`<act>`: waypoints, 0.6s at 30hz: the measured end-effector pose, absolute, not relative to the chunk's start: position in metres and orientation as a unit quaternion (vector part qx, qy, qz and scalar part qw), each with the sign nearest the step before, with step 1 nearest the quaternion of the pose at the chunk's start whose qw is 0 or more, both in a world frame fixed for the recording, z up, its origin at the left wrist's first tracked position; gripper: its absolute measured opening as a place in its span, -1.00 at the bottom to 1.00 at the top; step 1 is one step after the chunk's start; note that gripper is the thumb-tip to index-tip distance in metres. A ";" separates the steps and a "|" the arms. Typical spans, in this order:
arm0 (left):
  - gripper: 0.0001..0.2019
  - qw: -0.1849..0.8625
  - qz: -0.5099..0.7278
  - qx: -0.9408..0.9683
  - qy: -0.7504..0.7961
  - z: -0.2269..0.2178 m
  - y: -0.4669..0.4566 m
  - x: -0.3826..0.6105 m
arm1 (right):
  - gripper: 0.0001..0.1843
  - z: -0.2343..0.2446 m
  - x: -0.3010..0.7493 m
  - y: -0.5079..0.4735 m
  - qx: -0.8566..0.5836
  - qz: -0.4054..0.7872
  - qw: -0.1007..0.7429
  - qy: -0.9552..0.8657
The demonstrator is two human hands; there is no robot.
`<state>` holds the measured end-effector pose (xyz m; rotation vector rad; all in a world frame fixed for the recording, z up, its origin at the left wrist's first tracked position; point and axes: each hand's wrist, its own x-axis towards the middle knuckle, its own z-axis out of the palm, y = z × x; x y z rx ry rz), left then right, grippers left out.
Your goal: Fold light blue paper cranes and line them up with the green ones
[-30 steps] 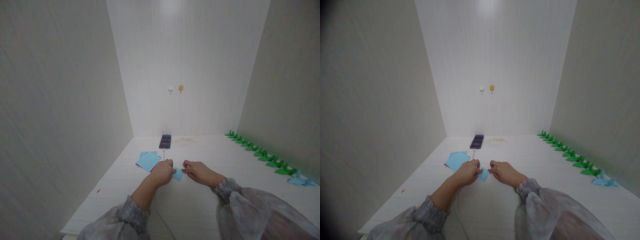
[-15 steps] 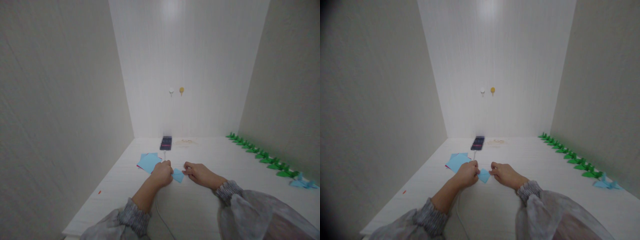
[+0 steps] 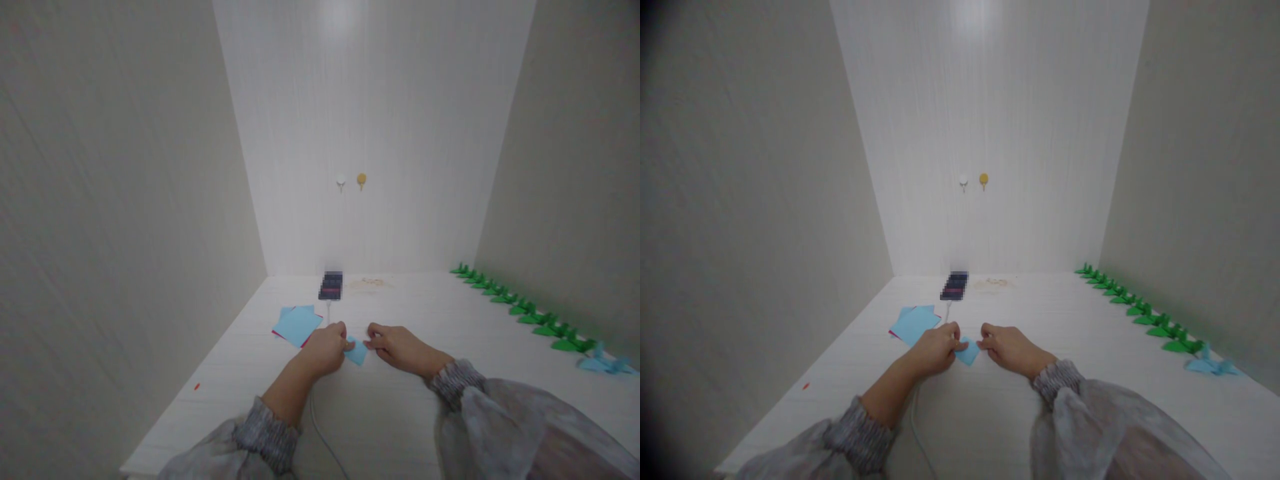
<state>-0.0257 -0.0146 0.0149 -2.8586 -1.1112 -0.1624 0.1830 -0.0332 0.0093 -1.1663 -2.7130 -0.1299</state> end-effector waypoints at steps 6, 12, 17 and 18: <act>-0.66 0.044 -0.048 -0.932 -0.356 0.017 -0.015 -0.023 | -0.69 0.010 0.180 -0.037 -0.396 -0.064 0.111 -0.909; -0.64 0.047 -0.047 -0.928 -0.366 0.021 -0.016 -0.018 | -0.62 0.007 0.172 -0.032 -0.375 -0.051 0.118 -0.918; -0.69 0.023 -0.034 -0.915 -0.402 0.019 -0.016 -0.018 | -0.72 0.002 0.178 -0.028 -0.385 -0.035 0.134 -0.912; -0.70 0.019 -0.033 -0.913 -0.407 0.019 -0.016 -0.018 | -0.73 0.002 0.180 -0.027 -0.387 -0.033 0.136 -0.911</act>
